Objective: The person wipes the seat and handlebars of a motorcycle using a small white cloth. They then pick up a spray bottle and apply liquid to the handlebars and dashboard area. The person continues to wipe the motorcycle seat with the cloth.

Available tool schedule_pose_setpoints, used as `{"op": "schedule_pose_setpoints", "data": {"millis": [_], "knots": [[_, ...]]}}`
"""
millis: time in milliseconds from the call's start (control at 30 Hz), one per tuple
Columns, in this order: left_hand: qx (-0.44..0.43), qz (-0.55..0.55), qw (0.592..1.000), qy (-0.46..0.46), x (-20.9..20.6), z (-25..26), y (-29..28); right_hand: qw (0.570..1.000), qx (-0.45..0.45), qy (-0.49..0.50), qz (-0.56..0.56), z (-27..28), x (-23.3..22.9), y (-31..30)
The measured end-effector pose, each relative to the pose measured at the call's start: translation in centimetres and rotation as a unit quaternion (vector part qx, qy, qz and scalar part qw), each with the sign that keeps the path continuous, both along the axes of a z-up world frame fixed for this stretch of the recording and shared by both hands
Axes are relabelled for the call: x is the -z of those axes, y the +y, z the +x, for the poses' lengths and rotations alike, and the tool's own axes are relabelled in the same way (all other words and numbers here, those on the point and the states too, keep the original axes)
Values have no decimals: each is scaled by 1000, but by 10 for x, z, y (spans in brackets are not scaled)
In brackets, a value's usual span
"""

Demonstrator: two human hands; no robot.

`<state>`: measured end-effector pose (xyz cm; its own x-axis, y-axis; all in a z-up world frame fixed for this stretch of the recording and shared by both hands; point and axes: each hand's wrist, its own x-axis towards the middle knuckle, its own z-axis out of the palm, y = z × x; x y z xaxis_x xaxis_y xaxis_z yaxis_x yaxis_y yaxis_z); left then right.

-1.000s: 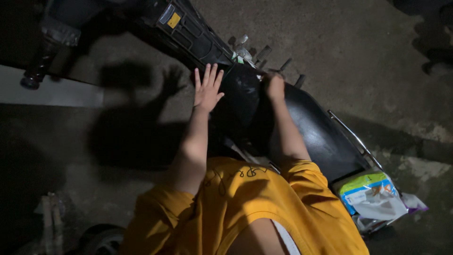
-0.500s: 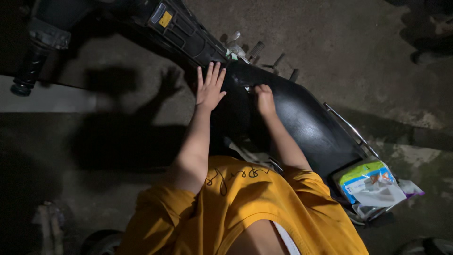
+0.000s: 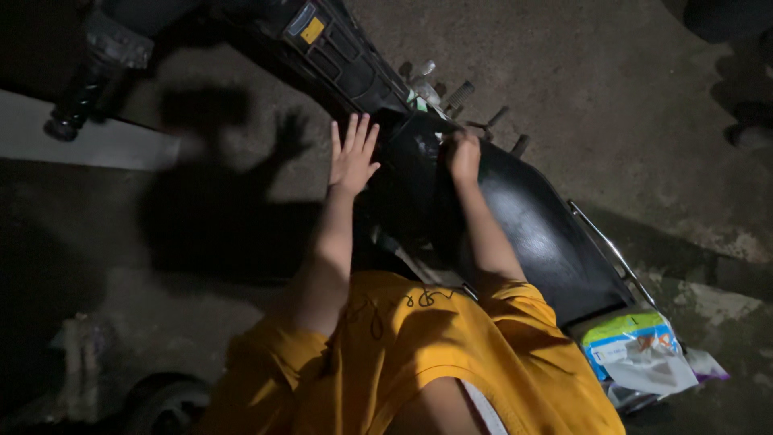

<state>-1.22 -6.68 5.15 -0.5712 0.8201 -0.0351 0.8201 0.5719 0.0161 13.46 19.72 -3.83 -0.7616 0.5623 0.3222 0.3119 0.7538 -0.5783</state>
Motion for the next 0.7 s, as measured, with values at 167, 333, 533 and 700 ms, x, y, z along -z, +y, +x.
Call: {"op": "schedule_pose_setpoints", "data": {"millis": [167,333,533,700], "knots": [[-27,-11,1000,-12,0,-7,-22,999,8,-41,9,-34,12,29],[-37,-20,999,-3,-2,-14,-34,995,39,-51,-79,-42,12,32],[-17,-34,999,1,-4,-10,-22,997,11,-31,-76,-28,11,30],[9,-18,1000,9,-8,-3,-8,997,-14,-82,-4,-14,5,12]]}}
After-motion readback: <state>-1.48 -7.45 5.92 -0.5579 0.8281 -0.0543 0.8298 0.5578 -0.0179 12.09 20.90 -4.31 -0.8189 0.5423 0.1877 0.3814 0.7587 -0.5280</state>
